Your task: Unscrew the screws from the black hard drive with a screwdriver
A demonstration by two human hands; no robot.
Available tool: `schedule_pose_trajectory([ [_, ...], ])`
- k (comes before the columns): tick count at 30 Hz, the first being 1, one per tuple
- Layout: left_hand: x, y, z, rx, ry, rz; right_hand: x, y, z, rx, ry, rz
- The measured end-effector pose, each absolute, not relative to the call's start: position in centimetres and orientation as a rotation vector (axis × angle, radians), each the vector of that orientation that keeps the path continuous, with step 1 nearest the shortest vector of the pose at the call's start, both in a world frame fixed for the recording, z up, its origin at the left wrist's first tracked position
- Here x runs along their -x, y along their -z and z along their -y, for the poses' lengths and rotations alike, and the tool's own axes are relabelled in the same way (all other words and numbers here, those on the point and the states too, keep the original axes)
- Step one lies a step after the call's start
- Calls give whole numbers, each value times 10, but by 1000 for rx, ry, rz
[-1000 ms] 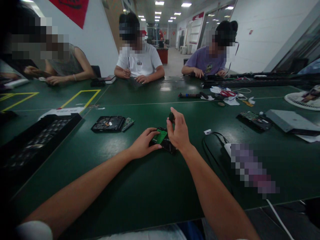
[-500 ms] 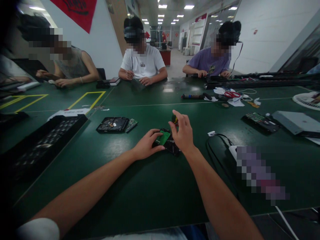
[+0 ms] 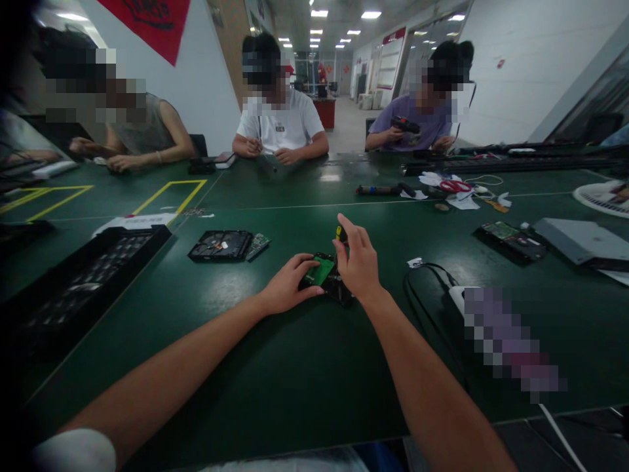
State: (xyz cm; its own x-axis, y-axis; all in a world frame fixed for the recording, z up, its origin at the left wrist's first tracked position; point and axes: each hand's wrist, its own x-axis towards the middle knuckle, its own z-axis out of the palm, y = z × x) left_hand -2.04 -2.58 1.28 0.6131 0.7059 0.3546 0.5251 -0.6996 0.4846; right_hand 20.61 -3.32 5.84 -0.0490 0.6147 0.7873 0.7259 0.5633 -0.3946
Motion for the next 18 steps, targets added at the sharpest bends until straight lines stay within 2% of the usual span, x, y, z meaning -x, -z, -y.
schedule_pose_trajectory([
  [5, 20, -12, 25, -2498, -758, -1001, -206, -55, 32, 1103, 63, 1731],
  [18, 20, -14, 27, -2490, -776, -991, -205, -61, 35, 1138, 139, 1709],
])
